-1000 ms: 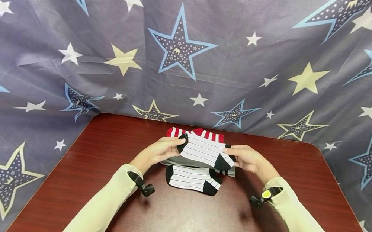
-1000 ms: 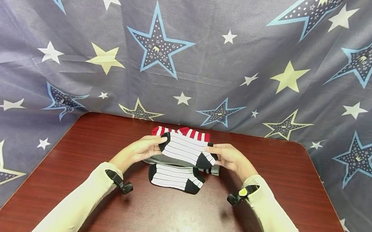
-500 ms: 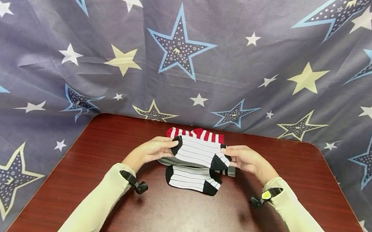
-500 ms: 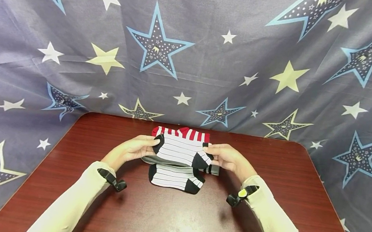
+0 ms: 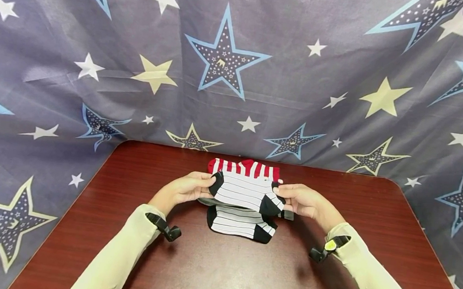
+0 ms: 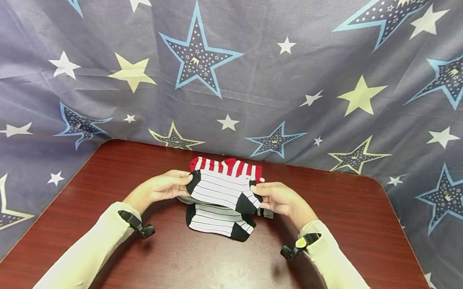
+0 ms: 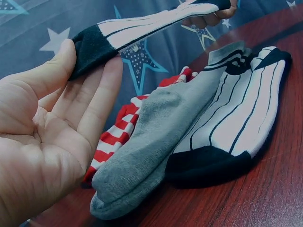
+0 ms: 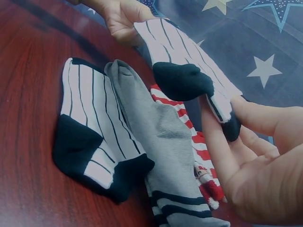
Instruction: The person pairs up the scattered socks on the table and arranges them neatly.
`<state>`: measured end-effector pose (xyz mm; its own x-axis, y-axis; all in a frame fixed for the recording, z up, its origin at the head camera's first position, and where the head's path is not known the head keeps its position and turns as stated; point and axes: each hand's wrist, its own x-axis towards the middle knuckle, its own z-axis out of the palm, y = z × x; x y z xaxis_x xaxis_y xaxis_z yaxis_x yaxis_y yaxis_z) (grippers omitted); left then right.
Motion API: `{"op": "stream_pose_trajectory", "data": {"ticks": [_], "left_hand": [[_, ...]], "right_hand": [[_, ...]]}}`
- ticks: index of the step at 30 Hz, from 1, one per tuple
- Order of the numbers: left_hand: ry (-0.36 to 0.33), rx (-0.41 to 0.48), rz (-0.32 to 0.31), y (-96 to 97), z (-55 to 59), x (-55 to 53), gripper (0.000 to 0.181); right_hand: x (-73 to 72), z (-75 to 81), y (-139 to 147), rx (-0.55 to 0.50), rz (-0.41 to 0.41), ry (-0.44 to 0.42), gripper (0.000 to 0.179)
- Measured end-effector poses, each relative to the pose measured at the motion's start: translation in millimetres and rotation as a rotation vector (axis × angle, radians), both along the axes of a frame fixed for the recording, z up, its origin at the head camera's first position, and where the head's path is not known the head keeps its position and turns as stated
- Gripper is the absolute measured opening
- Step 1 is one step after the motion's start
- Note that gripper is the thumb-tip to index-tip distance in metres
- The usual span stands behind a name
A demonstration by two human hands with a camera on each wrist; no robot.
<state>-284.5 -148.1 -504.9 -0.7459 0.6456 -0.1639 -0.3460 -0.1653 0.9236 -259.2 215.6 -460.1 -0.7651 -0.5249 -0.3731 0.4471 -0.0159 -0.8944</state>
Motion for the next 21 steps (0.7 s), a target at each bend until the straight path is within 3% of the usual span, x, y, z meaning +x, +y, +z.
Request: {"op": "stream_pose_trajectory", "data": {"ticks": [2,6,12,21], "left_hand": [[0.01,-0.004,-0.01,-1.6,-0.9,0.0,0.037],[0.026,0.007,-0.043,-5.6,-1.1,0.8,0.041],[0.025,0.028,-0.087,-11.0,3.1,4.3,0.026],[0.009,-0.011,-0.081,-14.7,8.8,6.1,0.029]], "right_hand": [[1.1,-0.9,0,0.002,0.019,0.018,0.032],[0.1,-2.5,-1,-0.03,0.036,-0.03,0.035],[-1.3,-3.0,-3,-0.043,0.041,-0.087,0.032],[-0.1,-1.3,-4,-0.038,0.051,-0.097,0.029]]}}
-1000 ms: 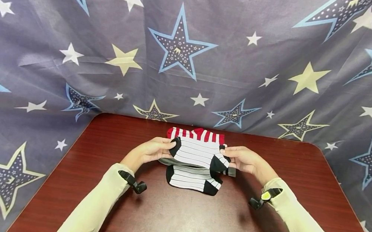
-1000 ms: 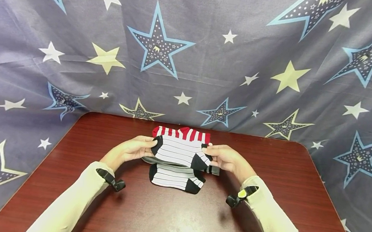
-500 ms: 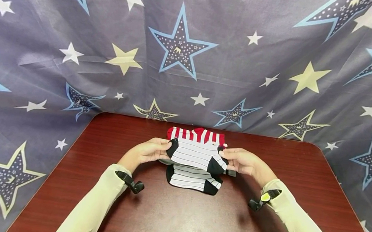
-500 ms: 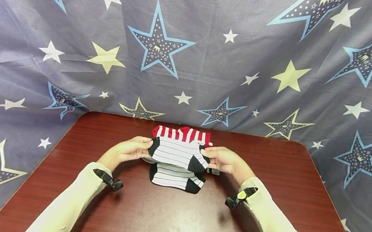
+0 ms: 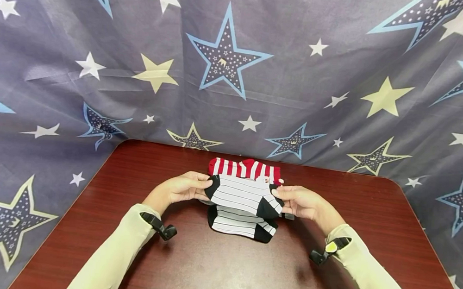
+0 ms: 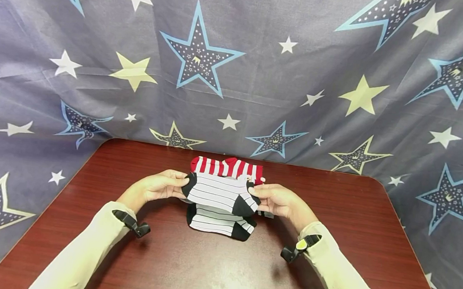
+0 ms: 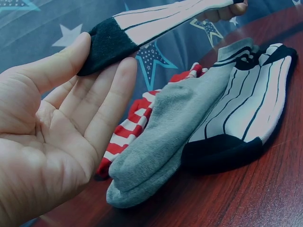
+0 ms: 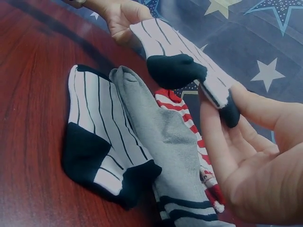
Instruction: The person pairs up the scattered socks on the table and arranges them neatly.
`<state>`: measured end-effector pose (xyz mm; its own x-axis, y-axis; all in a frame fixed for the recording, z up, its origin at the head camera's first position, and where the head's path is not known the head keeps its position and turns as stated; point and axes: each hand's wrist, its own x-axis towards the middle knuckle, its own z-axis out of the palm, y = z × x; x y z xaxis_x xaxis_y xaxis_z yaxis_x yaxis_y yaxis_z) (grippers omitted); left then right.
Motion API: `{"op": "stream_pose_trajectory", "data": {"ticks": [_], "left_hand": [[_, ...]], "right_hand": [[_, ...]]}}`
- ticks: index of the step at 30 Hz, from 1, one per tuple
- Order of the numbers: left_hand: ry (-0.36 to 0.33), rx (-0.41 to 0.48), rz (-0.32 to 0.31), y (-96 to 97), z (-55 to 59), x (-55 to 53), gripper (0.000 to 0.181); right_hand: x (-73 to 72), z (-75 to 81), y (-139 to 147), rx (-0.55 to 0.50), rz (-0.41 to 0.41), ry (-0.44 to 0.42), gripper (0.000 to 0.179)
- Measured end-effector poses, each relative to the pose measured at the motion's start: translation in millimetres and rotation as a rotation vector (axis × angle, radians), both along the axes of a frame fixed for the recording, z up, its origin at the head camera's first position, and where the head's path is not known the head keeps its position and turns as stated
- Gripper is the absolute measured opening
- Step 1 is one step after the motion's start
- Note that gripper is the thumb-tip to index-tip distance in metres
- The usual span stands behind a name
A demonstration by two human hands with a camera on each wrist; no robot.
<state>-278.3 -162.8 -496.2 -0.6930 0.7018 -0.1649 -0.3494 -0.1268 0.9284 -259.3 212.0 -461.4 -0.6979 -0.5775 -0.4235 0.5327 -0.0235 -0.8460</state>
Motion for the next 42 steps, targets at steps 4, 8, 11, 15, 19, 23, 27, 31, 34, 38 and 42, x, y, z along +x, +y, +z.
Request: {"op": "stream_pose_trajectory", "data": {"ticks": [4,8,11,15,19,23,27,31,34,38,42], "left_hand": [[-0.003,-0.042,0.005,-0.2,1.1,-1.1,0.026],[-0.032,-0.077,0.015,0.5,4.5,-1.4,0.026],[-0.059,-0.087,0.019,0.3,8.7,0.8,0.03],[-0.082,-0.107,0.019,0.0,12.3,4.4,0.036],[-0.1,-0.151,0.013,0.7,12.9,6.2,0.035],[-0.107,-0.189,0.006,1.3,12.8,6.5,0.03],[-0.106,-0.208,0.005,2.5,13.7,7.3,0.026],[-0.101,-0.245,0.014,4.6,15.2,7.8,0.024],[-0.096,-0.276,0.018,5.9,15.7,7.5,0.024],[-0.076,-0.306,0.011,7.7,16.6,8.1,0.022],[-0.071,-0.325,0.009,9.5,17.1,8.8,0.019]], "right_hand": [[1.0,0.7,0,0.011,0.0,-0.002,0.031],[2.1,0.2,0,0.014,0.003,-0.002,0.031],[3.0,-0.7,0,0.008,0.016,-0.005,0.032],[4.4,-1.9,-1,-0.006,0.036,-0.015,0.033],[5.7,-3.8,-1,0.006,0.05,-0.02,0.034],[6.7,-5.6,-2,0.039,0.058,-0.013,0.034],[7.0,-6.8,-3,0.063,0.064,0.001,0.032],[7.8,-7.4,-4,0.087,0.064,0.004,0.031],[9.1,-7.0,-6,0.126,0.053,0.007,0.031],[10.3,-7.5,-9,0.167,0.046,0.014,0.031],[10.4,-9.1,-10,0.175,0.059,0.027,0.029]]}}
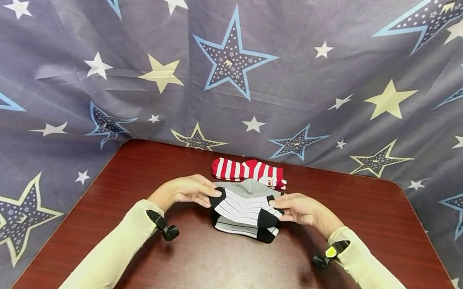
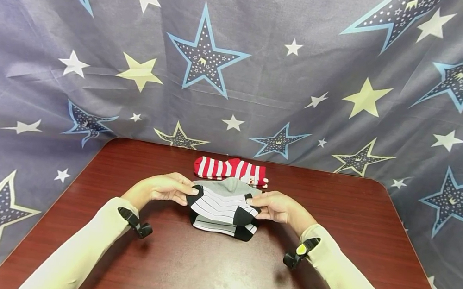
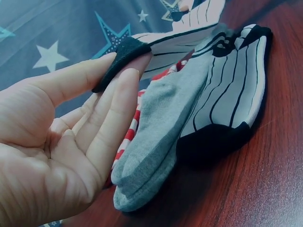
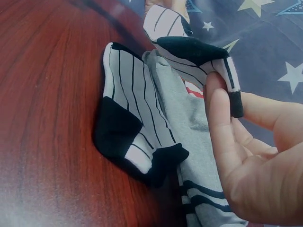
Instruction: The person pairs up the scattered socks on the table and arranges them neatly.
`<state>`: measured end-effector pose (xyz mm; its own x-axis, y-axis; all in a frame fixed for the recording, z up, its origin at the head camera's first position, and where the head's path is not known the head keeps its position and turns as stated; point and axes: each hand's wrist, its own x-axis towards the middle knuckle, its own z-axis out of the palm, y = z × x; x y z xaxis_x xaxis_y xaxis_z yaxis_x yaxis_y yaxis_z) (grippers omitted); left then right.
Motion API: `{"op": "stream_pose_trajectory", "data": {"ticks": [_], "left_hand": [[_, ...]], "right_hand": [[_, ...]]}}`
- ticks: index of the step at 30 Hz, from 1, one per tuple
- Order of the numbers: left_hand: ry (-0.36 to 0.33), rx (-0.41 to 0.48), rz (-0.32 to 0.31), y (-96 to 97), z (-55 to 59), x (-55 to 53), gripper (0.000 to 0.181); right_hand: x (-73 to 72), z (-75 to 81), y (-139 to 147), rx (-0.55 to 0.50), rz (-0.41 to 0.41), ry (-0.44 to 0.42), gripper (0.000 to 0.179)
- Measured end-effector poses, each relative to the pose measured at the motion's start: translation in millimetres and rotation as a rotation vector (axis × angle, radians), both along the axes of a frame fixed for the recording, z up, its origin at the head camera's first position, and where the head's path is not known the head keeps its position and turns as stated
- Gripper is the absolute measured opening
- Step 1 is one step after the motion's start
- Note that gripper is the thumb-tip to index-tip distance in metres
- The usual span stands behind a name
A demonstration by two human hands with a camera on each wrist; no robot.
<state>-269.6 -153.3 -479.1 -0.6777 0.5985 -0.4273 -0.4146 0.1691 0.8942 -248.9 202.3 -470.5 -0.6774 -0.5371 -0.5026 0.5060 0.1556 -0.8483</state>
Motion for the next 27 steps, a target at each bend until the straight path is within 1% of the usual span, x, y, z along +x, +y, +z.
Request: {"op": "stream_pose_trajectory", "data": {"ticks": [4,7,10,14,20,27], "left_hand": [[-0.004,-0.016,0.002,2.8,0.1,0.0,0.01],[0.0,-0.032,-0.007,5.3,0.2,-0.1,0.008],[0.006,-0.053,-0.02,8.1,0.3,-0.3,0.012],[0.017,-0.07,-0.029,12.0,0.1,-0.4,0.012],[0.027,-0.088,-0.033,16.4,-0.2,1.0,0.014],[0.024,-0.113,-0.024,20.4,-2.7,0.1,0.015]], "right_hand": [[-0.7,0.4,-2,0.011,0.006,0.003,0.026],[-1.6,0.3,-4,0.027,0.007,0.0,0.023],[-1.7,0.7,-5,0.036,0.021,0.007,0.019],[-1.5,2.0,-7,0.051,0.03,0.02,0.019],[-3.3,0.6,-7,0.08,0.045,0.049,0.021],[-3.6,-0.5,-8,0.115,0.061,0.066,0.023]]}}
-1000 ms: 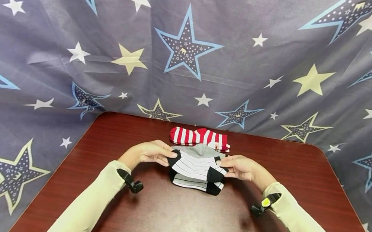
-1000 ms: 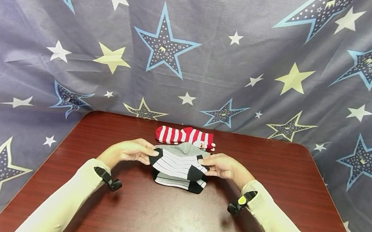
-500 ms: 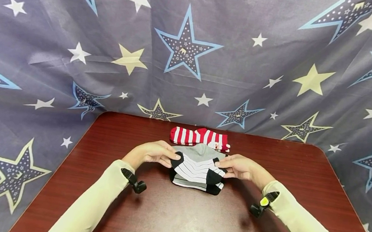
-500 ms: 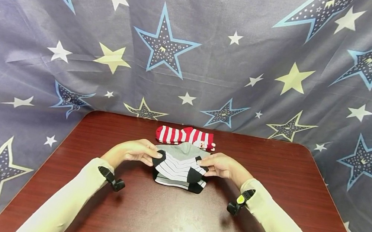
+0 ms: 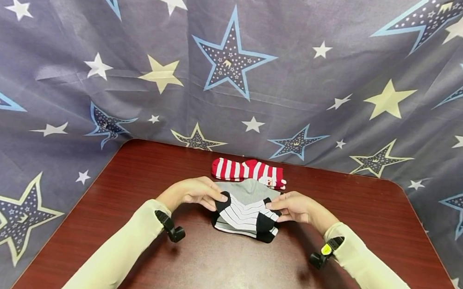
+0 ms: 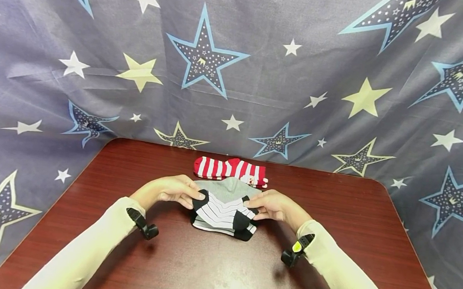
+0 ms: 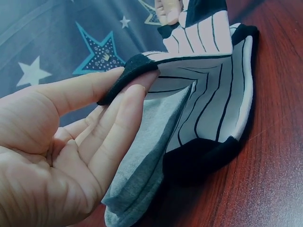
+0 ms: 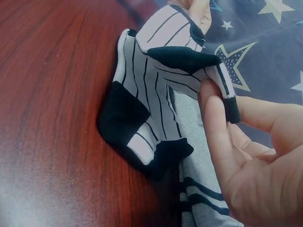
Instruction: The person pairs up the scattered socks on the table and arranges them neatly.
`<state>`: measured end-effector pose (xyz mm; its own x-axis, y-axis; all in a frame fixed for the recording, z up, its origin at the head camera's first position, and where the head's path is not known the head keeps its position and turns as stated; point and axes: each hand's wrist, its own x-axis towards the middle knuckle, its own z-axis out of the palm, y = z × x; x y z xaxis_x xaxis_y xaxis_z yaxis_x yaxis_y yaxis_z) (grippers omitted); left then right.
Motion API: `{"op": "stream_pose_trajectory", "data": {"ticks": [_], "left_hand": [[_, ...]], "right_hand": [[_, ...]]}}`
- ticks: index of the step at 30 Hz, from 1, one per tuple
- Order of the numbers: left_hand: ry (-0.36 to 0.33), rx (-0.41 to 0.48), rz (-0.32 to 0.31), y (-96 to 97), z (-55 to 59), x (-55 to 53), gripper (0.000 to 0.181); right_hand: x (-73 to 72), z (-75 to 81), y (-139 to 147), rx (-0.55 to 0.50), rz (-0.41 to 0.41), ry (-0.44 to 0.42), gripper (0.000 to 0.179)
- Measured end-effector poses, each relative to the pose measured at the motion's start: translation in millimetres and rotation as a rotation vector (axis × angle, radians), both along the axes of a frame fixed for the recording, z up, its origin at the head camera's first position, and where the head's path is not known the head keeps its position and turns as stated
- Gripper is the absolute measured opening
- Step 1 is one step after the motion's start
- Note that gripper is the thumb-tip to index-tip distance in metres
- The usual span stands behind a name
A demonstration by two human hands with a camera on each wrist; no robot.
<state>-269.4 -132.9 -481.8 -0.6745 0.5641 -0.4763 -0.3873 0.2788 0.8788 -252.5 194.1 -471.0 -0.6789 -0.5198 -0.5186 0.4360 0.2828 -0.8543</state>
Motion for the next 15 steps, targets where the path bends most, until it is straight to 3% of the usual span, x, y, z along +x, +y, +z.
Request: {"op": "stream_pose_trajectory", "data": {"ticks": [7,15], "left_hand": [[-0.01,-0.025,0.007,2.4,1.3,1.3,0.004],[-0.012,-0.054,0.023,4.9,-0.6,3.8,0.003]], "right_hand": [[0.5,1.3,-0.8,0.023,0.007,-0.002,0.021],[2.7,2.7,-1.9,0.048,-0.002,0.011,0.018]]}}
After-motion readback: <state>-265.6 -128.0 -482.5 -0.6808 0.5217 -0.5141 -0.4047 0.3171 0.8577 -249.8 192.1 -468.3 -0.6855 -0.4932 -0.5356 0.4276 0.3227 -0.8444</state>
